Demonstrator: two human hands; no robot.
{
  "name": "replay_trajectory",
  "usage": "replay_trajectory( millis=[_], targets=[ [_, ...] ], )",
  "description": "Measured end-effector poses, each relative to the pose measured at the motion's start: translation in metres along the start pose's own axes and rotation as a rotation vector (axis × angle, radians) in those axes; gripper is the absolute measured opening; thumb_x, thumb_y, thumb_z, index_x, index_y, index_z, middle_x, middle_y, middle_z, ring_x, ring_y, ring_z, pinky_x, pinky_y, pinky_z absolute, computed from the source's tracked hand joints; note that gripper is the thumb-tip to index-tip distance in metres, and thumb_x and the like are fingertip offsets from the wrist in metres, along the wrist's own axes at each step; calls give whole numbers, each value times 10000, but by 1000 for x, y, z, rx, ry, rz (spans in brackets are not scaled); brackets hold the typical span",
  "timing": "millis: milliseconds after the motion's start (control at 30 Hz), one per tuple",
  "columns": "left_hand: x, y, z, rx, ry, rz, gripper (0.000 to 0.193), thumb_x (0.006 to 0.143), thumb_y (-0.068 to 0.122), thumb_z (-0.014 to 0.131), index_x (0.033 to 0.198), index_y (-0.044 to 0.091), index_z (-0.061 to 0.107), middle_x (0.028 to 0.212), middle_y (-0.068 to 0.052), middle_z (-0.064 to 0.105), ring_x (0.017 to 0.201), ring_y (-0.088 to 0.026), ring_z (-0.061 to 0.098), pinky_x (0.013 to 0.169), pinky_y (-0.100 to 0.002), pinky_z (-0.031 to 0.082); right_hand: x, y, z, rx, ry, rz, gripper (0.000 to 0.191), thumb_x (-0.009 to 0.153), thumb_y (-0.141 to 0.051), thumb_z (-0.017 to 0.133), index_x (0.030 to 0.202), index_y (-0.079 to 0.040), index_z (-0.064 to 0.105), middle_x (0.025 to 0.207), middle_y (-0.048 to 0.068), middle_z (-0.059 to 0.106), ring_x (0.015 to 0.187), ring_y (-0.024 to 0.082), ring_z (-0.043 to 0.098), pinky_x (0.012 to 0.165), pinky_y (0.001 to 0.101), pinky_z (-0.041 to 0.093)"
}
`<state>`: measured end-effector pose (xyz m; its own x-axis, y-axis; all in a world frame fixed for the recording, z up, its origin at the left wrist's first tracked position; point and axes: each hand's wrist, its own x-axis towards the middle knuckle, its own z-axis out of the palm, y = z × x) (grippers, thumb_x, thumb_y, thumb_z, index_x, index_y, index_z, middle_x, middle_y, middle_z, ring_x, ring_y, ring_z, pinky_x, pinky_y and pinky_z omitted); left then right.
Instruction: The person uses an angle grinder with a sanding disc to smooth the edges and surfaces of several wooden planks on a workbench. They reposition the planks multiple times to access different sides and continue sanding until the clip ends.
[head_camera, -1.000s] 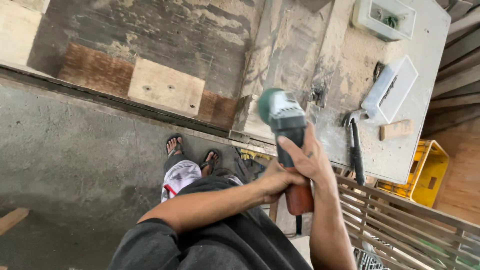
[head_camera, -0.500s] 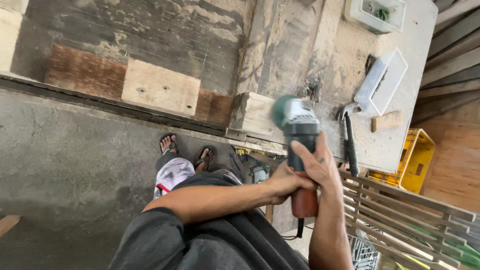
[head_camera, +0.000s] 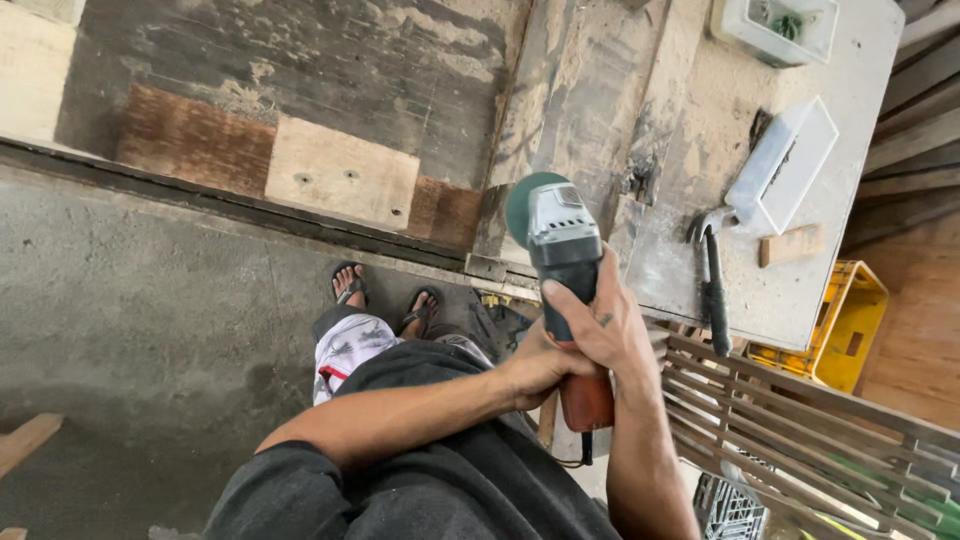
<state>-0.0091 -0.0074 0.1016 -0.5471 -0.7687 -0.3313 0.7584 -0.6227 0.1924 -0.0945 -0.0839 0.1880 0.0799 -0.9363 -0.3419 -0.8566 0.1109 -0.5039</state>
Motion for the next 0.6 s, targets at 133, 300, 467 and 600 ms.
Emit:
replay_trajectory(
  millis=[133, 300, 467, 600],
  targets=[
    [14, -13, 9, 72, 2, -46, 558, 730, -78, 746, 1257, -1, 578, 1093, -92, 693, 998, -241, 699, 895, -406, 595, -5, -1, -13, -37, 11, 208, 776, 808, -506, 727, 1380, -45, 478, 1135, 239, 710, 987, 338, 731, 831, 442, 573],
    [17, -22, 10, 37, -113, -64, 539, 764, -84, 761, 1277, -69, 596, 1138, -126, 701, 1053, -248, 703, 968, -397, 579, -12, 0, -16, -72, 92, 238, 743, 832, -501, 725, 1357, -26, 499, 1163, 259, 707, 1026, 350, 735, 868, 450, 576],
    [-9, -17, -4, 27, 1, -27, 651, 724, -85, 716, 1334, 30, 519, 1132, -93, 681, 1040, -227, 700, 948, -400, 585, -17, -1, 3, -29, -18, 105, 862, 827, -519, 711, 1468, -33, 399, 1142, 262, 704, 1022, 351, 728, 864, 458, 568],
    [-1, -25, 17, 89, -9, -85, 642, 715, -99, 724, 1301, 22, 494, 1119, -94, 661, 1031, -255, 692, 920, -436, 600, -27, 3, -15, -29, 39, 335, 840, 809, -511, 706, 1453, -54, 420, 1143, 244, 714, 1006, 344, 745, 851, 451, 590]
  ],
)
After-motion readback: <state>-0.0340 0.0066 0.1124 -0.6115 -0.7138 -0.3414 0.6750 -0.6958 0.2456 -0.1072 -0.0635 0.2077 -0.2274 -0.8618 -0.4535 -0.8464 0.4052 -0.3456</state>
